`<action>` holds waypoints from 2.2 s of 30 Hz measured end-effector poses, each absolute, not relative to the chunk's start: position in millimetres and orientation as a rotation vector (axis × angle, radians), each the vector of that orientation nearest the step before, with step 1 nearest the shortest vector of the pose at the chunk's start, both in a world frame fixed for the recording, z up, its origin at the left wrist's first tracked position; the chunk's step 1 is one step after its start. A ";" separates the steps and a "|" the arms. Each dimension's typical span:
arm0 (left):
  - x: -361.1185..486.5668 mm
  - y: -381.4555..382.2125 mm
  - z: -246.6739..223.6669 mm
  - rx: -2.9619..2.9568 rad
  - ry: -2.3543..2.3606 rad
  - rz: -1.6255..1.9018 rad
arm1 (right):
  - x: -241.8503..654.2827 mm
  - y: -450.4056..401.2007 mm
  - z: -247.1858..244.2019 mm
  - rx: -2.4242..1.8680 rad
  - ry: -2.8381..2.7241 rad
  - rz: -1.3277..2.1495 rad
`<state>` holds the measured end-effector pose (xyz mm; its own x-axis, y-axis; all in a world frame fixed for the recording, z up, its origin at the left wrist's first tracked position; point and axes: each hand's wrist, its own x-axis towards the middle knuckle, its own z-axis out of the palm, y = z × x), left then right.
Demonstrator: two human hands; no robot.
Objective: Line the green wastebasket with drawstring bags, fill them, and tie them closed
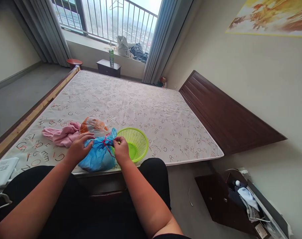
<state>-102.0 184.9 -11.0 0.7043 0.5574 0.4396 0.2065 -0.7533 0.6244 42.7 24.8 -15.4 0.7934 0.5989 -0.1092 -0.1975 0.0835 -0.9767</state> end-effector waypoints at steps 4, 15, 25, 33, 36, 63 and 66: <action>-94.3 165.0 -7.7 2.281 0.490 0.705 | 34.1 27.7 -14.1 -1.341 -0.470 0.645; -94.0 186.0 -19.3 2.133 0.447 0.312 | 41.3 23.6 -5.0 -1.190 -0.190 0.741; -81.0 153.8 -17.2 1.935 0.308 0.144 | 37.3 25.9 -6.6 -1.241 -0.291 0.610; -82.7 167.4 -16.6 1.913 0.417 0.284 | 43.5 25.4 -12.4 -1.235 -0.315 0.626; -84.2 172.7 -16.7 1.927 0.493 0.402 | 44.2 22.1 -10.4 -1.368 -0.371 0.620; -89.0 170.4 -15.1 2.217 0.630 0.409 | 61.9 -0.9 16.9 -2.541 -1.165 -0.009; -91.4 173.2 -13.4 2.153 0.880 0.647 | 60.9 0.1 12.0 -2.450 -1.199 0.021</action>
